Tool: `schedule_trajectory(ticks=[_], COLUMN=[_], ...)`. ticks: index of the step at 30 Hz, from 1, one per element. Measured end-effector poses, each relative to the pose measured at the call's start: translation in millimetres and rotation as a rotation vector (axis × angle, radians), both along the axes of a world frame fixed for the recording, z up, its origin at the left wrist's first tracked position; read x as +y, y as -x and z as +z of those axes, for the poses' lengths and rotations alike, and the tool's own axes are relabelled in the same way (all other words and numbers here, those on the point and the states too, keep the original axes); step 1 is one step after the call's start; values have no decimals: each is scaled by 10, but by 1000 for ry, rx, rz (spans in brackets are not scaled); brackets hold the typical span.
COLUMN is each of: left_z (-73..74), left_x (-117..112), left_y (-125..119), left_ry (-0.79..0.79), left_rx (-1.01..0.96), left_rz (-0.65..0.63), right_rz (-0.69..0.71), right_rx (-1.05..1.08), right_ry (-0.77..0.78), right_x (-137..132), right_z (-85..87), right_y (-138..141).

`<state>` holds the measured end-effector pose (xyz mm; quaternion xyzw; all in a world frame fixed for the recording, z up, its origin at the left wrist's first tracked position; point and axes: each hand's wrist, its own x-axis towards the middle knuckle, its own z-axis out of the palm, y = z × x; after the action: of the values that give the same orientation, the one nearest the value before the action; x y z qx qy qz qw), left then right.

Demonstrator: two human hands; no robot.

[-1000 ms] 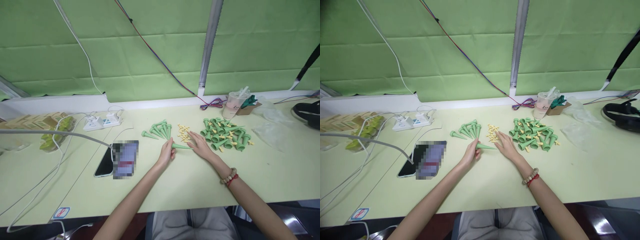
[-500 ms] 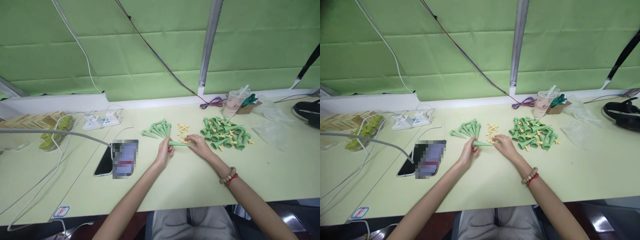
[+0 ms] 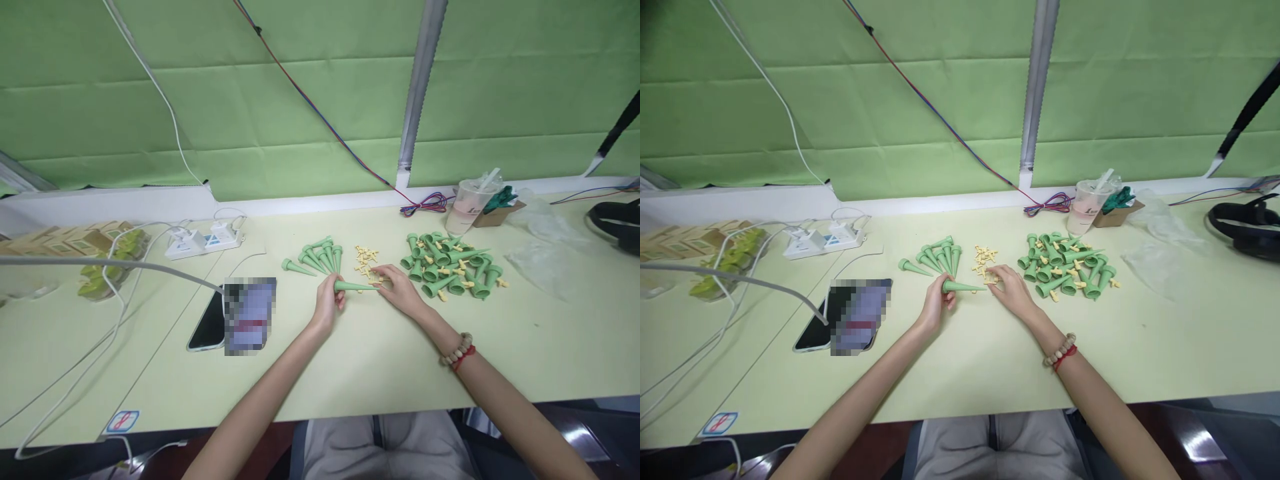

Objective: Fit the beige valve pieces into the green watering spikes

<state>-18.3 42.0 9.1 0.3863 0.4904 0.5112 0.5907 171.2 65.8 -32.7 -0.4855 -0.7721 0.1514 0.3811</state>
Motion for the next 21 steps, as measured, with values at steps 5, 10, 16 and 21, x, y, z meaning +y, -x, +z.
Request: schedule_trajectory(ticks=[5, 10, 16, 21], left_z=[-15, 4, 7, -27], left_x=[2, -5, -13, -21], left_y=[-6, -7, -2, -7], left_ry=[-56, -68, -99, -120], left_rx=[29, 8, -49, -29], left_rz=[21, 49, 44, -20], right_rz=[-14, 38, 25, 224], right_rx=[-20, 46, -83, -228], right_ry=[7, -13, -86, -71], right_x=[-5, 10, -42, -139], right_z=[2, -9, 77, 110], right_y=[7, 6, 31, 179])
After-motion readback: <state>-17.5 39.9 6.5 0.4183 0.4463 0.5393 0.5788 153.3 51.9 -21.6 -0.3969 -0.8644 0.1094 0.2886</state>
